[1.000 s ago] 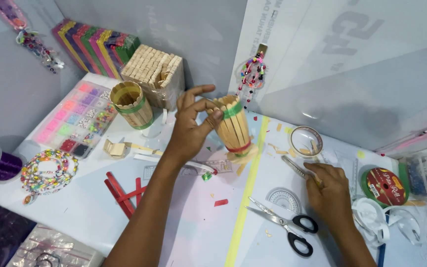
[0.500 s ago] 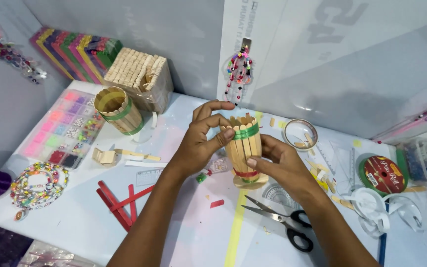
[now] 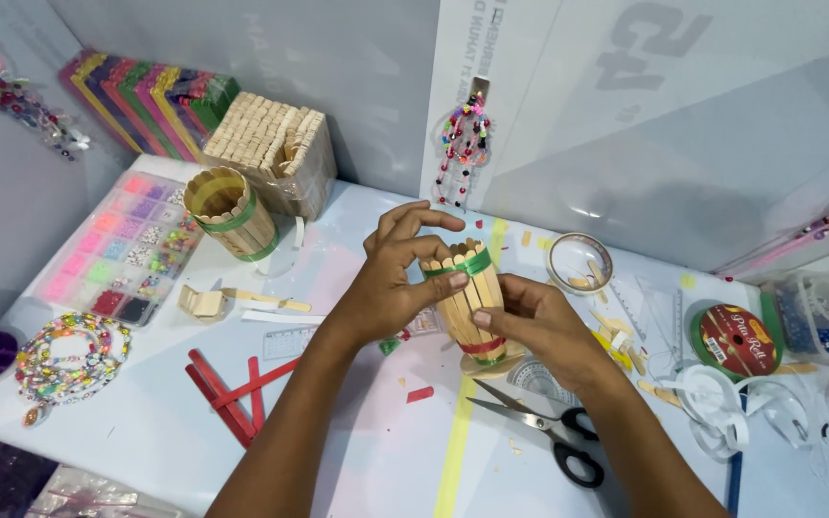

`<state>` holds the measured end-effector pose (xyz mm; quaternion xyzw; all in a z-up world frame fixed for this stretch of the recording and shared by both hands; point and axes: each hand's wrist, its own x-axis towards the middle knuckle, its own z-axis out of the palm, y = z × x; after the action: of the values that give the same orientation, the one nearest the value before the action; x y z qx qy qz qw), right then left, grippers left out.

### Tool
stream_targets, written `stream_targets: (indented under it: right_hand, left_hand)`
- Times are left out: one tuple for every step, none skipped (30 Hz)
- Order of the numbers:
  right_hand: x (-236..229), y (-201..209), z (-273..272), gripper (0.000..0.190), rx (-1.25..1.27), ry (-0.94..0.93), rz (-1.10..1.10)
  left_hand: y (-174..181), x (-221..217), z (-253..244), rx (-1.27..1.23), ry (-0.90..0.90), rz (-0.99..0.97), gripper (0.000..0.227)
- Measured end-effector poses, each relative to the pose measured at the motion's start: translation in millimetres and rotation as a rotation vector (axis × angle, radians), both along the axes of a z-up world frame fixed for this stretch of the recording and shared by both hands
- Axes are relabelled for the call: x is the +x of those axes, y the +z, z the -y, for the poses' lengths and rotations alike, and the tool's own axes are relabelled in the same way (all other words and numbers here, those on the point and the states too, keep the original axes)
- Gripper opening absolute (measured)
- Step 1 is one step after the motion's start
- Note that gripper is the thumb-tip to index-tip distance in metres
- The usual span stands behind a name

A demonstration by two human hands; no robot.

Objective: Assembling and reinforcing a wooden structure by attaching popsicle sticks to a cylindrical base using tape and glue.

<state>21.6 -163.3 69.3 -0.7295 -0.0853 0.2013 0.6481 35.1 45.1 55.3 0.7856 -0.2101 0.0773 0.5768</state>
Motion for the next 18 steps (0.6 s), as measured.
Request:
stream_targets:
  right_hand:
    - [0, -1, 1, 0.049, 0.0, -0.001, 0.0]
    - [0, -2, 1, 0.051, -0.008, -0.001, -0.002]
    - [1, -3, 1, 0.053, -0.016, -0.002, -0.005]
    - [3, -5, 2, 0.053, -0.015, 0.0, 0.0]
    - [6, -7, 4, 0.054, -0.048, 0.007, 0.025]
    - [6, -10, 6, 0.055, -0.08, 0.013, 0.046]
    - [5, -10, 5, 0.055, -0.078, 0.013, 0.046]
    - [5, -8, 4, 0.056, -0.095, 0.006, 0.049]
    - [5, -7, 3, 0.057, -0.111, 0.0, 0.052]
    - [6, -9, 4, 0.057, -0.11, 0.002, 0.051]
    - [6, -10, 4, 0.058, -0.125, -0.005, 0.054]
    - [7, -12, 5, 0.059, -0.139, -0.012, 0.058]
    - [8, -11, 5, 0.059, -0.14, -0.01, 0.058]
    - [9, -10, 4, 0.058, -0.136, -0.022, 0.055]
    - [10, -9, 3, 0.056, -0.133, -0.034, 0.052]
    - [11, -12, 4, 0.056, -0.136, -0.029, 0.051]
    - [13, -14, 4, 0.056, -0.147, -0.026, 0.056]
    - [14, -17, 4, 0.055, -0.156, -0.025, 0.063]
  left_hand:
    - [-1, 0, -1, 0.0, -0.001, 0.0, 0.026]
    - [-2, 1, -2, 0.0, -0.003, -0.002, 0.026]
    - [-3, 1, -3, -0.001, -0.005, -0.004, 0.026]
    - [-2, 2, -3, 0.001, -0.003, 0.0, 0.026]
    - [0, 2, -3, 0.013, 0.013, -0.003, 0.026]
    - [1, 0, -3, 0.025, 0.028, -0.011, 0.027]
    - [1, -1, -3, 0.026, 0.028, -0.011, 0.027]
    - [1, -1, -2, 0.036, 0.046, -0.002, 0.028]
    - [2, -2, -2, 0.045, 0.064, 0.006, 0.029]
    - [1, -2, -2, 0.045, 0.066, 0.005, 0.029]
    - [0, -2, -2, 0.053, 0.067, 0.013, 0.027]
    - [-1, -2, -2, 0.059, 0.068, 0.021, 0.026]
    - [-1, 0, -2, 0.059, 0.07, 0.02, 0.026]
    - [-2, 1, -3, 0.064, 0.098, 0.04, 0.026]
    - [-2, 2, -4, 0.07, 0.127, 0.06, 0.026]
    - [-2, 1, -3, 0.068, 0.133, 0.059, 0.026]
    - [-2, 0, -3, 0.072, 0.134, 0.062, 0.026]
    - [-2, -1, -3, 0.078, 0.134, 0.066, 0.027]
